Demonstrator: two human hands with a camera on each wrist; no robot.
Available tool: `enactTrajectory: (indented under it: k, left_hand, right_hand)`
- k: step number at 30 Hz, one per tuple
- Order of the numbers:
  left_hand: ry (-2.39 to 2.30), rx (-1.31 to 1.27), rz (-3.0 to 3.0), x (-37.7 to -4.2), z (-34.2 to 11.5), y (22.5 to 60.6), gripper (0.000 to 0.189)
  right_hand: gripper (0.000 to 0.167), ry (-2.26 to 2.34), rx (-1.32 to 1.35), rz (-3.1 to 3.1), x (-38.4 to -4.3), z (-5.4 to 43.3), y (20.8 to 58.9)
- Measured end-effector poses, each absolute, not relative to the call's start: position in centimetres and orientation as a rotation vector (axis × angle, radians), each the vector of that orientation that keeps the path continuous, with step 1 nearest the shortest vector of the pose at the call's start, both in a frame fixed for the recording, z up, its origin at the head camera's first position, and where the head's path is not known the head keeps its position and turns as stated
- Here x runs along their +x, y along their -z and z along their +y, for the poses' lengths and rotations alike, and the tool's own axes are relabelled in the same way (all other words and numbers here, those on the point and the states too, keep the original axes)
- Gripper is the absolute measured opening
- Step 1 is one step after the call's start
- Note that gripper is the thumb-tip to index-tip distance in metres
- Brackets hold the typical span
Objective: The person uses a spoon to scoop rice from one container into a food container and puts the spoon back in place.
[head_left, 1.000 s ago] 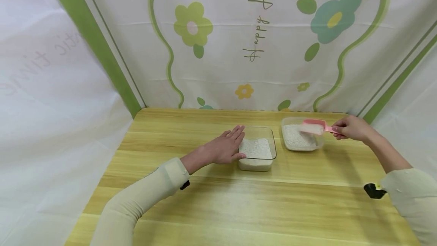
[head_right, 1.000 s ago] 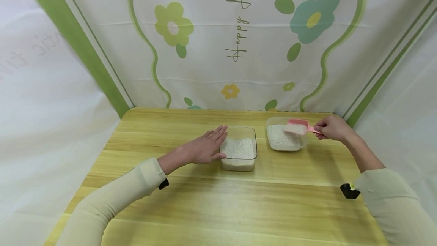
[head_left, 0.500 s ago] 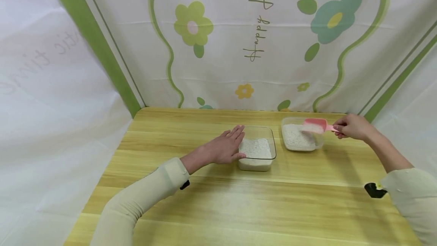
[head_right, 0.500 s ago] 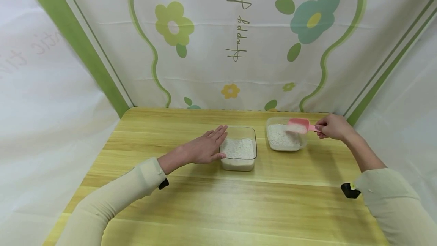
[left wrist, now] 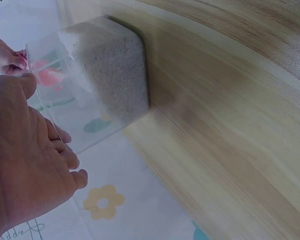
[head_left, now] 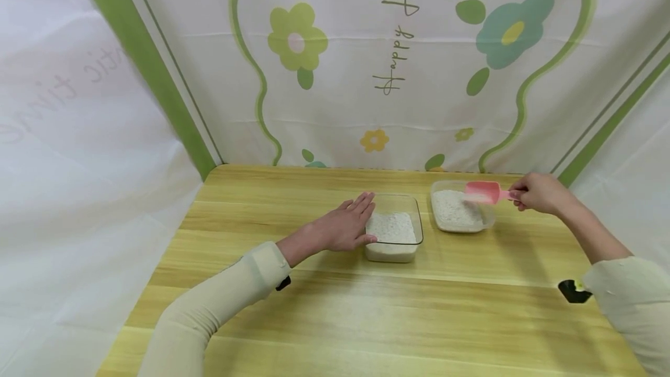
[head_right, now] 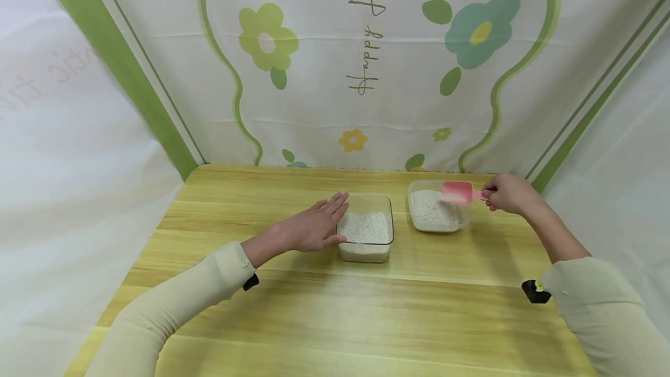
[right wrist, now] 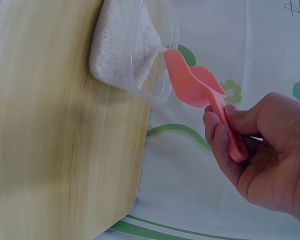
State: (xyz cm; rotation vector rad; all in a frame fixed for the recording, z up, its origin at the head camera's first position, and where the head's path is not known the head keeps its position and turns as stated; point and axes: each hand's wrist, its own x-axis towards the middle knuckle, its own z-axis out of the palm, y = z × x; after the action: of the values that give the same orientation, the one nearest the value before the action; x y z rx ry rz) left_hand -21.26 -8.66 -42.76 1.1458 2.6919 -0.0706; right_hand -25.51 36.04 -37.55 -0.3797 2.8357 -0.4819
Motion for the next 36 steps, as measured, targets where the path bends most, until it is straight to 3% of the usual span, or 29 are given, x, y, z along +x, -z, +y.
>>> enactTrajectory:
  k: [9,23,36]
  left_hand:
    - [0.071,1.139,2.685,-21.1,-8.6,42.5,0.082]
    - [0.078,1.138,2.684,-20.9,-8.6,42.3,0.082]
    - [0.036,1.142,2.689,-21.0,-8.7,42.5,0.082]
  right_hand:
    - [0.020,0.316,-0.413,2.913,-24.9,34.9,36.7]
    - [0.023,0.191,-0.497,3.008,-23.1,32.6,34.3]
    - [0.015,0.188,-0.851,3.040,-19.9,24.4,29.6]
